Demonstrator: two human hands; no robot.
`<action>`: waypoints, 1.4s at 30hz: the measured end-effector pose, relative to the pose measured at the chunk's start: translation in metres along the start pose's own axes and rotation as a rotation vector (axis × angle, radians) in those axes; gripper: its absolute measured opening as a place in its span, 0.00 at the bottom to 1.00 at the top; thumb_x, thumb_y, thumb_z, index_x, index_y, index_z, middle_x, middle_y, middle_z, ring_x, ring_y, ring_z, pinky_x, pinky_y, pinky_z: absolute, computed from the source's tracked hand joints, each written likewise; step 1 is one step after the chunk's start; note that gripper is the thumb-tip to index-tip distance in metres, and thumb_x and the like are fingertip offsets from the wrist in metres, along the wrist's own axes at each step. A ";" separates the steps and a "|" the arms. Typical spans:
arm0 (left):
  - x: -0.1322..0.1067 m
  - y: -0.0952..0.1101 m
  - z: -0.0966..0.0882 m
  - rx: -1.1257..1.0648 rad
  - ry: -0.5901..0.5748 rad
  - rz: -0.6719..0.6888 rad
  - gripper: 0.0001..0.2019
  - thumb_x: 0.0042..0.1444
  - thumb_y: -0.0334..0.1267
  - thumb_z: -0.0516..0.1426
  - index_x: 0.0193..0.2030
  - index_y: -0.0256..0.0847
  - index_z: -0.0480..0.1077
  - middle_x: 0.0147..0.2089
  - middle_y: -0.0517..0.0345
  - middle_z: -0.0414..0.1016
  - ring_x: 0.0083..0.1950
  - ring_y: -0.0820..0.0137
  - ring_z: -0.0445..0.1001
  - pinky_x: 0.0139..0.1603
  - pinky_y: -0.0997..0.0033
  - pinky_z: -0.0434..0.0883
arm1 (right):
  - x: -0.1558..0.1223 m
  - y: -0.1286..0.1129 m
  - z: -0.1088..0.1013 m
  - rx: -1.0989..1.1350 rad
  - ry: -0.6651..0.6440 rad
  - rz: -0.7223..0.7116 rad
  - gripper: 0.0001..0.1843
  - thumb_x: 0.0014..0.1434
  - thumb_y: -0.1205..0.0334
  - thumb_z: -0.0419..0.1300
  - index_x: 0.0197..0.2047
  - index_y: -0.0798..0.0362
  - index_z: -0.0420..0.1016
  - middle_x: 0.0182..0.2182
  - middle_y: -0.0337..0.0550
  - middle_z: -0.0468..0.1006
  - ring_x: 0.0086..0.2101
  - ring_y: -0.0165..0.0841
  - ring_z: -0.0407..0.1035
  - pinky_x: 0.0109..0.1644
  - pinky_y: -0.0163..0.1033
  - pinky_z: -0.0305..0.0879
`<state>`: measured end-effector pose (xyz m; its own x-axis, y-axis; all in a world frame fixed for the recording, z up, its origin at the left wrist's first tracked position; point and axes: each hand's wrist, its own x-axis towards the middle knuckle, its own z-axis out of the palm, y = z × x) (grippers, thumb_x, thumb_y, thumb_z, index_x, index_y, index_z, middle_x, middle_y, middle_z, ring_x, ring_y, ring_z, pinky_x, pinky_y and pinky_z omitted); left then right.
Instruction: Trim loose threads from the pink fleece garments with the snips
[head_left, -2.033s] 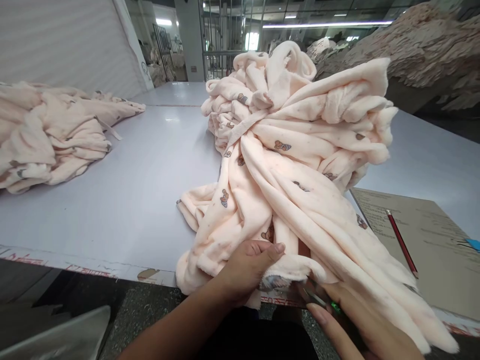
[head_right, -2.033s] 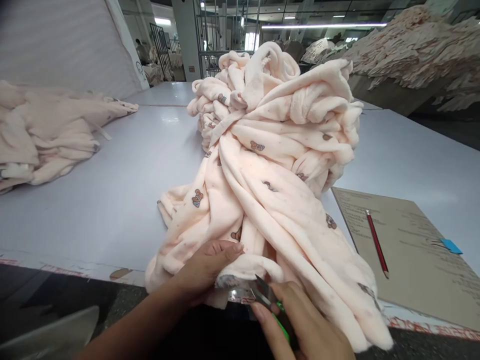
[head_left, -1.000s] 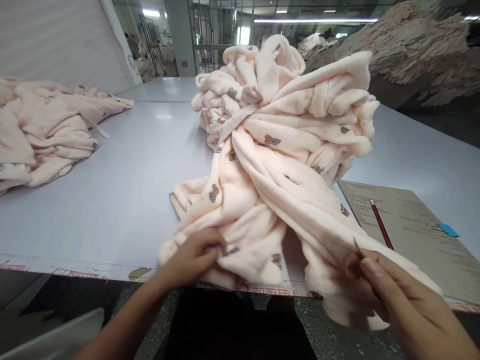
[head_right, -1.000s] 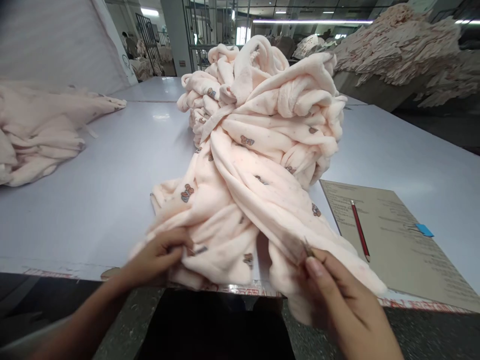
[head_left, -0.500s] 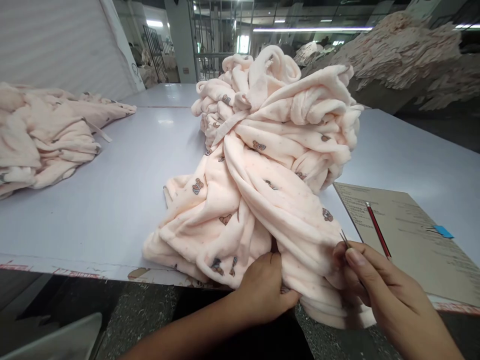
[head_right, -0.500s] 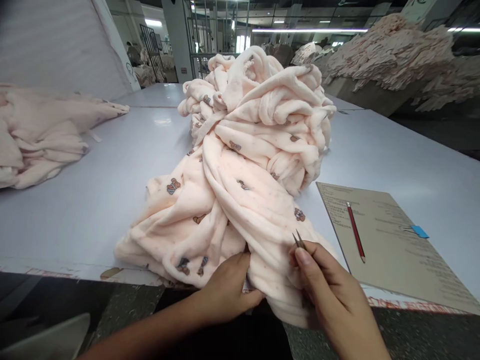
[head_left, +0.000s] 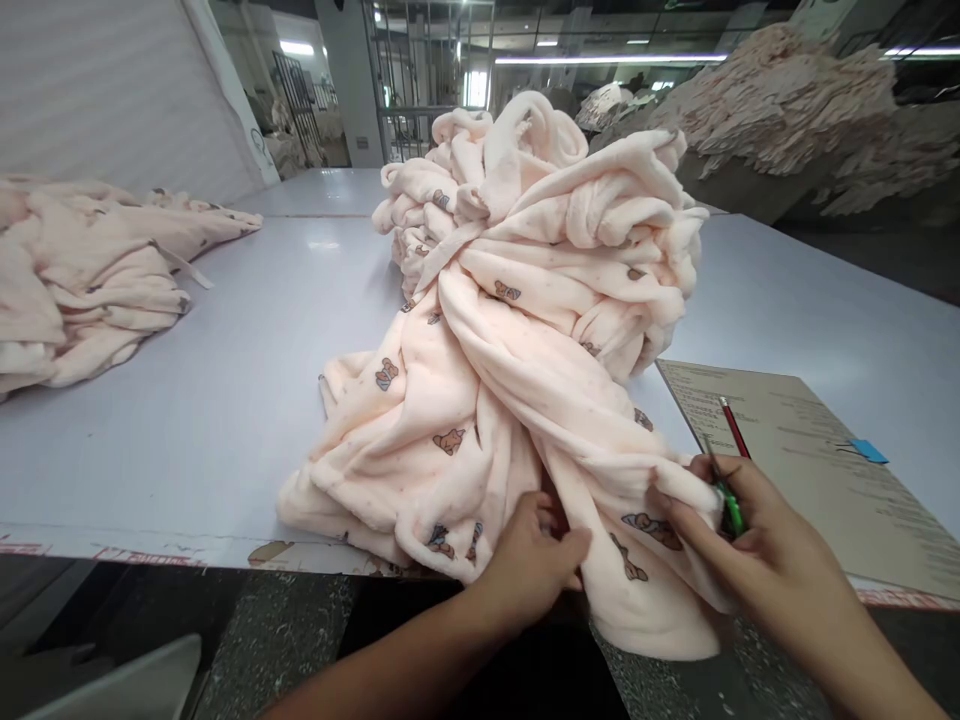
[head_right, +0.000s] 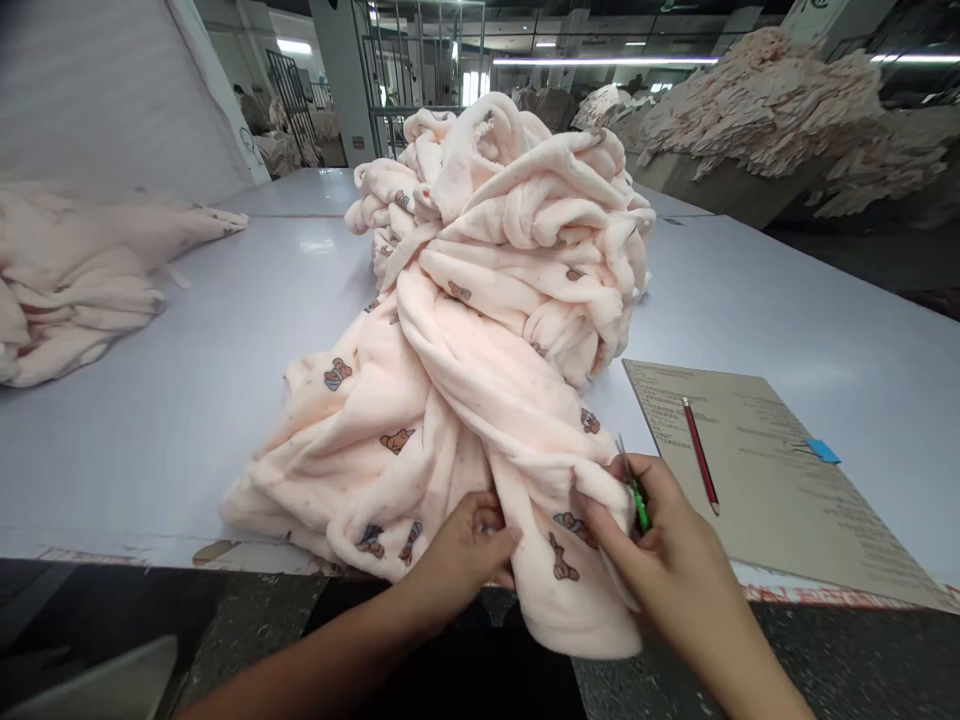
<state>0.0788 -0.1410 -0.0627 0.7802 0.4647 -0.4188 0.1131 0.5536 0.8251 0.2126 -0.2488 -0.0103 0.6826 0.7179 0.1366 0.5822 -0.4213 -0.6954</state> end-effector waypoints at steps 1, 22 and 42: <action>0.001 -0.006 0.003 0.019 -0.098 -0.042 0.19 0.40 0.39 0.62 0.39 0.34 0.64 0.31 0.57 0.68 0.27 0.72 0.69 0.23 0.75 0.67 | 0.001 0.000 0.000 0.019 0.017 0.004 0.18 0.52 0.45 0.55 0.41 0.47 0.61 0.31 0.36 0.69 0.23 0.30 0.65 0.25 0.34 0.63; -0.016 0.039 -0.004 0.146 -0.256 0.208 0.06 0.43 0.34 0.52 0.30 0.37 0.64 0.24 0.63 0.60 0.22 0.78 0.57 0.24 0.77 0.56 | -0.021 0.004 0.014 0.195 0.012 0.033 0.24 0.49 0.49 0.60 0.49 0.46 0.65 0.44 0.44 0.74 0.46 0.42 0.68 0.38 0.36 0.70; -0.048 0.045 0.004 1.051 0.004 0.776 0.20 0.45 0.41 0.60 0.44 0.35 0.65 0.42 0.51 0.70 0.43 0.64 0.67 0.43 0.67 0.65 | -0.027 0.014 0.019 0.318 0.079 -0.135 0.18 0.57 0.54 0.57 0.52 0.42 0.69 0.50 0.39 0.73 0.52 0.34 0.65 0.53 0.33 0.61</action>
<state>0.0491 -0.1413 -0.0038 0.8570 0.4203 0.2982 0.0621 -0.6586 0.7499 0.1944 -0.2637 -0.0371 0.6481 0.7049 0.2883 0.5117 -0.1227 -0.8503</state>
